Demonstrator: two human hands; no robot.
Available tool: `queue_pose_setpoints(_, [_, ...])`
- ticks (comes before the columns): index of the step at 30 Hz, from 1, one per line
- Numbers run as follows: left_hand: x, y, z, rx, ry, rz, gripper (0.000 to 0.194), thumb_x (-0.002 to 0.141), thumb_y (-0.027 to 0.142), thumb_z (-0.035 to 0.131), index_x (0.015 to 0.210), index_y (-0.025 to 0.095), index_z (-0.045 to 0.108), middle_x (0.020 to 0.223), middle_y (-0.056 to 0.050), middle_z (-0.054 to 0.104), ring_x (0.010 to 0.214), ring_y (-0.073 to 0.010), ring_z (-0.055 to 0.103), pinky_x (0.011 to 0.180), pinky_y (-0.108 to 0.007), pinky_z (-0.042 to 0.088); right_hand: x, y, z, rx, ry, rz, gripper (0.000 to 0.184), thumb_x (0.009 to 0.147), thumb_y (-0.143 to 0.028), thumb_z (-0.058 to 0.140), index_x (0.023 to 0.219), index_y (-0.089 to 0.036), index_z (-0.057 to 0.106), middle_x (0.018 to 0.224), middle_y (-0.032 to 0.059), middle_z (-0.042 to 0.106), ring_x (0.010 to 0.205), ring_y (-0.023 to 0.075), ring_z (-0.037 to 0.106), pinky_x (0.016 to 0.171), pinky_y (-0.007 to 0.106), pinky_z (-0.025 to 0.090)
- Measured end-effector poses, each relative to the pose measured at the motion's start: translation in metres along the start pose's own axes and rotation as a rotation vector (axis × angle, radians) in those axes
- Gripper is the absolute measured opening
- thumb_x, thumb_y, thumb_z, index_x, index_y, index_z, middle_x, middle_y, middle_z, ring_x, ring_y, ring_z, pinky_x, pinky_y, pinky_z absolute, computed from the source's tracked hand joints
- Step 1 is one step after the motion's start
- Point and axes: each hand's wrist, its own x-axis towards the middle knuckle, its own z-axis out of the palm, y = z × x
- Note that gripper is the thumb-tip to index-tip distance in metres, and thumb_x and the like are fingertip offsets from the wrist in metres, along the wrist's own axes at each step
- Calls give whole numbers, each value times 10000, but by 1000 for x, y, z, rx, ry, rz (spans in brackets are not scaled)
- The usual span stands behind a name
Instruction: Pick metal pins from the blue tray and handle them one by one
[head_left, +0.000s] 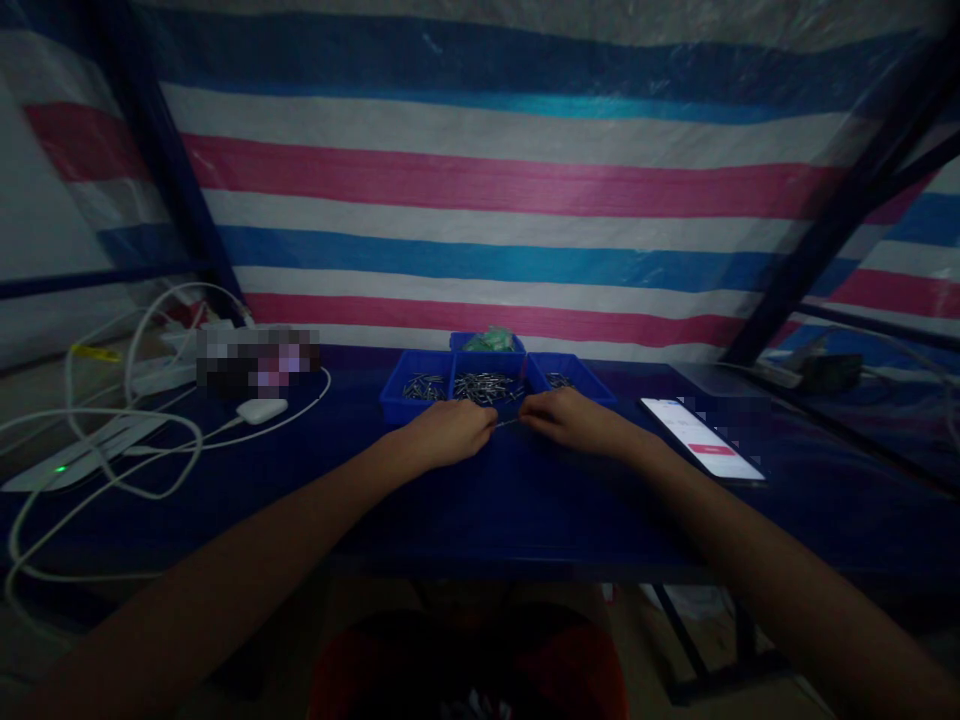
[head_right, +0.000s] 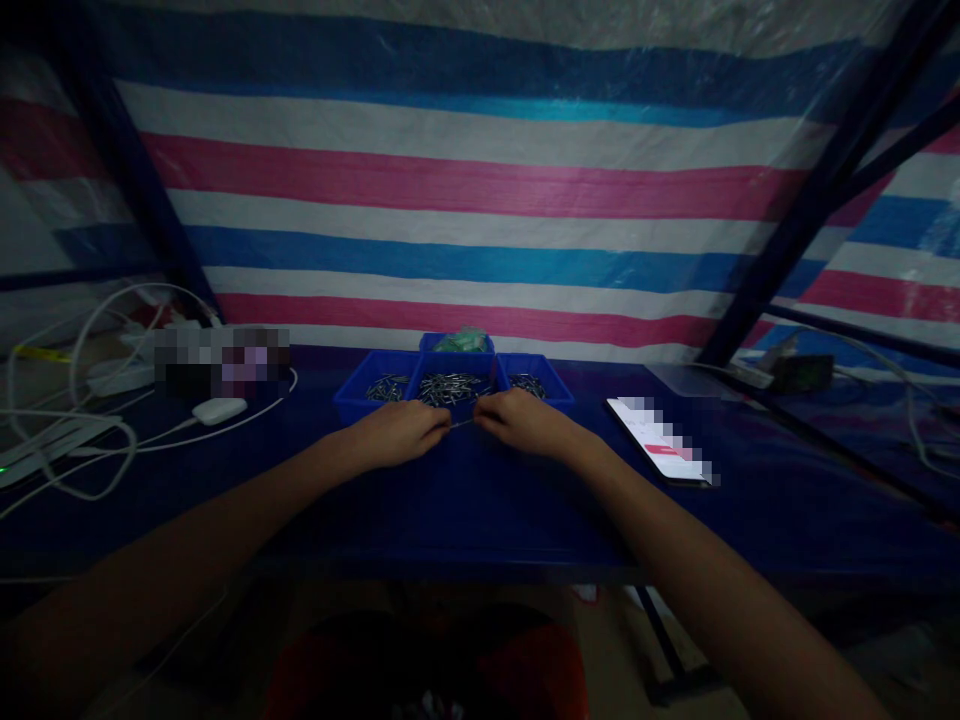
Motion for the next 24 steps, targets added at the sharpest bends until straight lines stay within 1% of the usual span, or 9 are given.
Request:
queue_pose_setpoints(7, [0,0,-5,11,25,-10,232,841,272,325,874,176,533,792,-65,605,699,-176,560,559,-264,376,0,2,7,19,-67,-41,168,807,-179,418,835,-158,582,757,47,618,662,133,544,612,245,366])
queue_pose_setpoints(11, [1,3,-8,-18,46,12,222,840,284,337,872,183,531,794,-54,608,720,-169,559,584,-261,371,0,1,8,16,-92,-65,163,800,-172,428,839,-155,586,767,47,612,682,136,542,634,248,374])
queue_pose_setpoints(17, [1,8,-8,-29,70,54,228,839,296,340,881,182,532,784,-51,607,709,-156,552,588,-257,355,1,2,10,0,-64,-65,160,800,-156,431,851,-156,583,811,57,606,732,142,540,682,253,382])
queue_pose_setpoints(24, [-1,10,-11,-23,145,81,205,830,266,343,826,172,525,763,-32,592,686,-137,536,577,-244,341,3,-6,14,9,-35,-106,163,818,-173,416,848,-129,570,793,66,589,718,137,536,668,252,386])
